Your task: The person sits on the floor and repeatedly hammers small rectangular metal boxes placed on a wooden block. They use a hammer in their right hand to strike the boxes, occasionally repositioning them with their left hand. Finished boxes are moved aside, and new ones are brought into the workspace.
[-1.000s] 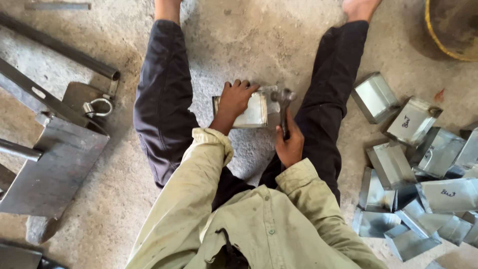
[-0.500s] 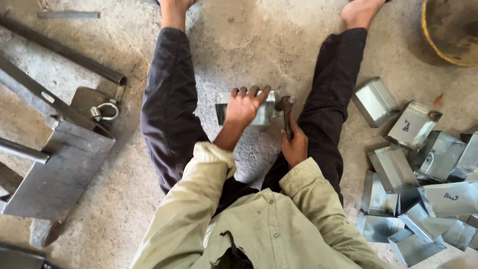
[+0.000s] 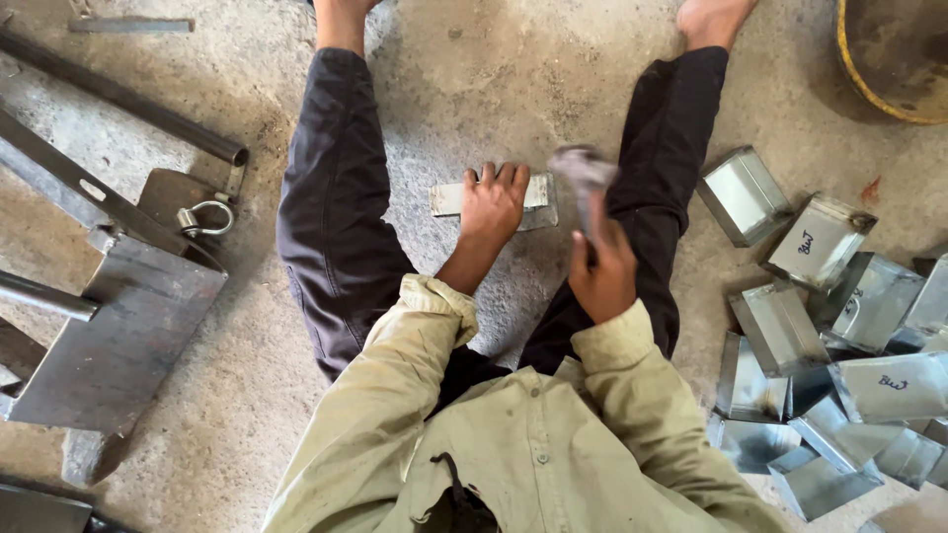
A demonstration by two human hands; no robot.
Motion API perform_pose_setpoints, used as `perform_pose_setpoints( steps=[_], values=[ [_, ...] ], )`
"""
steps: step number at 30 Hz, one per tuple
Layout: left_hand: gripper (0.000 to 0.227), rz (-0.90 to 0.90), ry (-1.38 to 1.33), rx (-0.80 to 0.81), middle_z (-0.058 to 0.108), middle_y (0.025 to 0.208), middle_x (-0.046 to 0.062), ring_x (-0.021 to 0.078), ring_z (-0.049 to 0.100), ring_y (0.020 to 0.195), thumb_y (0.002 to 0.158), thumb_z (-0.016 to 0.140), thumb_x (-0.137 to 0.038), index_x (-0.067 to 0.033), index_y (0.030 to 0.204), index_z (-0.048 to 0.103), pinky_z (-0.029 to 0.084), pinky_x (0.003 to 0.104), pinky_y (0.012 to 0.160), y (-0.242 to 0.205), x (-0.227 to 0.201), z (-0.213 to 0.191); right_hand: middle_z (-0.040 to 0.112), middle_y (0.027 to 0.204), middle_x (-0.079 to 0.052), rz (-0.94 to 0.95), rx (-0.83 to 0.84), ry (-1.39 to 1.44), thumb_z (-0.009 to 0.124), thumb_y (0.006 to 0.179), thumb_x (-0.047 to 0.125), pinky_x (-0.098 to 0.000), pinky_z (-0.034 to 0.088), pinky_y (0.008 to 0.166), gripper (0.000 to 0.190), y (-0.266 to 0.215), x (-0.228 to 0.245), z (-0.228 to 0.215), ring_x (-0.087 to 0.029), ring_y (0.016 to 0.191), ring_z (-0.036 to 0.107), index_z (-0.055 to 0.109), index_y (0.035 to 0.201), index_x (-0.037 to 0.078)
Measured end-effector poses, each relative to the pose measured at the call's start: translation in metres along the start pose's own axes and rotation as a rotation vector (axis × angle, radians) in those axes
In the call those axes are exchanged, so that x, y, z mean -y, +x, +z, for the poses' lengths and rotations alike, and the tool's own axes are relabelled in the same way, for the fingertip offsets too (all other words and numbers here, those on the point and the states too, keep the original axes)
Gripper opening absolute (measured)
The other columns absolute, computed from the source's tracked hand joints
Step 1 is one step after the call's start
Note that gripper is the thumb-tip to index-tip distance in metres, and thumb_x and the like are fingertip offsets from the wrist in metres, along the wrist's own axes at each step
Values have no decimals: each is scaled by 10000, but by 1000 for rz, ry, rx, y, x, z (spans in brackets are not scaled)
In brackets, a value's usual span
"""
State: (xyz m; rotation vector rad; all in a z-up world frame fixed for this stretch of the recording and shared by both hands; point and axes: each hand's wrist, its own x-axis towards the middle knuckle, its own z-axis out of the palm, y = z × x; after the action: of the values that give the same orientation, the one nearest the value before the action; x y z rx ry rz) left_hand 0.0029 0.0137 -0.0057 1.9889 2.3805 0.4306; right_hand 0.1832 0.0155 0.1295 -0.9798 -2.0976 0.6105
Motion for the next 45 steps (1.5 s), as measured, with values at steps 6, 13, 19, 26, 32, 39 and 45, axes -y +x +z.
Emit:
perform_pose_setpoints(
  steps=[6,13,19,26,32,39,45],
  values=[
    [227,-7,46,2,688,1034,65,281,658,1017,938,515,-164,-126,1131,628,481,555,893,5,1,1,676,1107,-261,76,84,-14,646,980,-34,-392,555,819,572,-5,-13,8,-363,931,694,501,1531,21],
    [204,-32,-33,84,678,1128,106,320,646,1105,1017,519,-128,-83,1203,591,479,551,944,1,-1,-4,674,1120,-227,101,96,53,649,1012,-8,-365,558,773,549,-4,-20,15,-240,901,679,479,1533,22],
    [473,-338,-601,-388,665,998,210,459,620,997,638,637,46,-44,1098,575,459,532,837,0,2,4,571,781,-48,526,122,547,611,1044,52,-273,441,499,616,-21,27,-9,-74,561,486,410,1627,53],
    [430,-316,-1078,-538,652,971,234,464,643,988,698,512,134,-40,1088,565,538,476,852,-9,0,40,675,1053,-108,216,15,575,587,1056,6,-263,474,528,551,-1,99,-35,-95,648,574,406,1576,-24],
    [410,-352,-1078,-514,641,1017,240,483,614,1038,754,538,121,-33,1133,566,516,494,884,-16,-4,58,663,1208,-269,-333,278,41,625,1030,5,-419,547,911,488,42,81,-5,-417,1039,675,512,1503,-27],
    [444,-355,-1063,-461,636,1064,235,481,593,1087,731,568,87,-39,1156,547,496,508,922,-19,-6,74,637,998,-231,-187,223,-9,644,1035,4,-424,510,775,466,32,88,-11,-370,845,640,546,1490,-2],
    [450,-357,-1012,-485,582,1063,261,512,556,1053,739,581,82,-18,1168,496,463,538,899,-10,-3,84,625,912,-235,-129,433,-43,662,946,-12,-439,493,669,579,41,73,5,-371,735,611,544,1510,38]
  ],
)
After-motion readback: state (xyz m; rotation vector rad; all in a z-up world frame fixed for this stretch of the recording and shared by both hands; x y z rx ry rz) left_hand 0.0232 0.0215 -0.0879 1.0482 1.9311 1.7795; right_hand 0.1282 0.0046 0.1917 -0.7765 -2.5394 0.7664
